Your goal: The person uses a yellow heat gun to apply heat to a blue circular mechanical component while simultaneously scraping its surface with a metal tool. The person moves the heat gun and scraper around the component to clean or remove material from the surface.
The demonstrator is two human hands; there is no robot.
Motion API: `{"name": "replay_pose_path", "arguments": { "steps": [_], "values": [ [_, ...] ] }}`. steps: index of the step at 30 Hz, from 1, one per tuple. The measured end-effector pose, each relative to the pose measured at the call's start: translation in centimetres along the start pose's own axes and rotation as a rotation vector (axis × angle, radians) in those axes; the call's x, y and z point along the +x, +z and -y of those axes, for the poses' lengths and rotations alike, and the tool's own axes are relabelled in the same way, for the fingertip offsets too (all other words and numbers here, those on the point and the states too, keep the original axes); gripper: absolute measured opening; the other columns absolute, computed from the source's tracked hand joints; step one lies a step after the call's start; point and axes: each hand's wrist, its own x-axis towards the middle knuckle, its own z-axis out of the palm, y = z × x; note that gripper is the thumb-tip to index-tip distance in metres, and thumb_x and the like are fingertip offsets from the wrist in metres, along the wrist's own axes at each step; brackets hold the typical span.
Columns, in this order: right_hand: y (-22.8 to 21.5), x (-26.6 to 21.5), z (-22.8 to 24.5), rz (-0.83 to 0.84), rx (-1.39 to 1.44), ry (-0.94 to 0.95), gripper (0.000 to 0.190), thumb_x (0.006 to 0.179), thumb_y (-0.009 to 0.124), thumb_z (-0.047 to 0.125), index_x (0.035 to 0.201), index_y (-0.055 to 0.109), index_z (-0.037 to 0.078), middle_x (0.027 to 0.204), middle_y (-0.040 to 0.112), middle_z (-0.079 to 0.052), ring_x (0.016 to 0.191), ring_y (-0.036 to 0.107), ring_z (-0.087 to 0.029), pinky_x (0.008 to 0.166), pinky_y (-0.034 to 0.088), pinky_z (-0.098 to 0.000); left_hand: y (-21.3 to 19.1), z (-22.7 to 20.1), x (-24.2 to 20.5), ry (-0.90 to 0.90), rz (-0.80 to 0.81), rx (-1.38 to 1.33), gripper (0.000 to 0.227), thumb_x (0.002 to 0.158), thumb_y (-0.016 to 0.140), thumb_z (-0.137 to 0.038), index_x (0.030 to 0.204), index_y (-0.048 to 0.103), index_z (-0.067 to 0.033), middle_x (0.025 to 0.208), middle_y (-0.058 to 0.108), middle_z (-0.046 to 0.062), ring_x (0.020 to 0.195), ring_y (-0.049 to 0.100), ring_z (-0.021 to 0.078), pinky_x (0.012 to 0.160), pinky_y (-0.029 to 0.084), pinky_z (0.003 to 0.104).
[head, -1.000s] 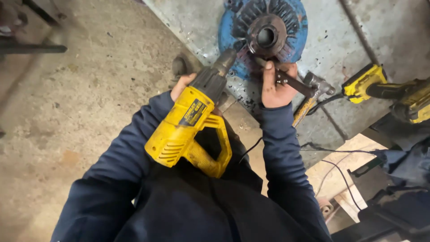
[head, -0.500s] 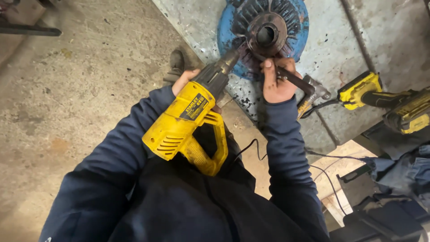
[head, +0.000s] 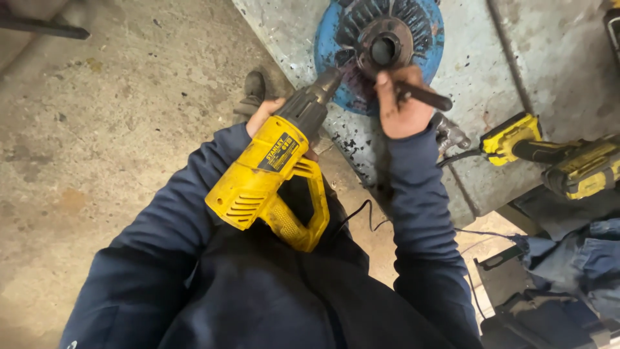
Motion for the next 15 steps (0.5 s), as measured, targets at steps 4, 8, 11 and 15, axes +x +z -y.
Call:
{"name": "replay_pose_path", "arguments": {
  "steps": [4,8,11,15],
  "values": [
    [0.1,0.9,0.3,0.014,-0.047,-0.127,0.017,0.108,0.071,0.012,0.097,0.061,0.003,0.078,0.064,-0.01,0.062,0.06,-0.014,0.057,0.049,-0.0316,-0.6,0.0,0.1,0.078,-0.088,0.034,0.064,0.106,0.043,-0.045,0.153,0.05,-0.0028,0.137,0.067,0.019,0.118,0.067,0.0369,0.103,0.055,0.05],
    [-0.3,1.3,0.4,0.041,-0.061,-0.106,0.021,0.109,0.07,0.012,0.097,0.057,0.002,0.077,0.06,-0.01,0.063,0.056,-0.015,0.058,0.046,-0.0316,2.1,-0.1,-0.4,0.171,-0.178,-0.034,0.063,0.101,0.042,-0.043,0.153,0.05,-0.0089,0.141,0.068,0.016,0.12,0.067,0.0352,0.102,0.054,0.05],
    [-0.1,1.3,0.7,0.063,0.033,-0.039,0.02,0.111,0.069,0.011,0.099,0.056,0.002,0.078,0.064,-0.007,0.067,0.059,-0.014,0.063,0.049,-0.0311,1.2,-0.2,-0.9,0.129,-0.023,0.073,0.066,0.105,0.043,-0.049,0.148,0.054,0.0007,0.129,0.069,0.024,0.113,0.069,0.0398,0.102,0.055,0.051],
    [-0.5,1.4,0.6,0.091,0.19,0.055,0.02,0.112,0.066,0.011,0.1,0.054,0.002,0.079,0.064,-0.006,0.071,0.062,-0.013,0.065,0.05,-0.0296,0.1,0.4,-0.7,0.069,-0.015,0.007,0.066,0.102,0.043,-0.051,0.143,0.054,-0.0007,0.124,0.07,0.024,0.108,0.071,0.041,0.098,0.056,0.054]
  ]
}}
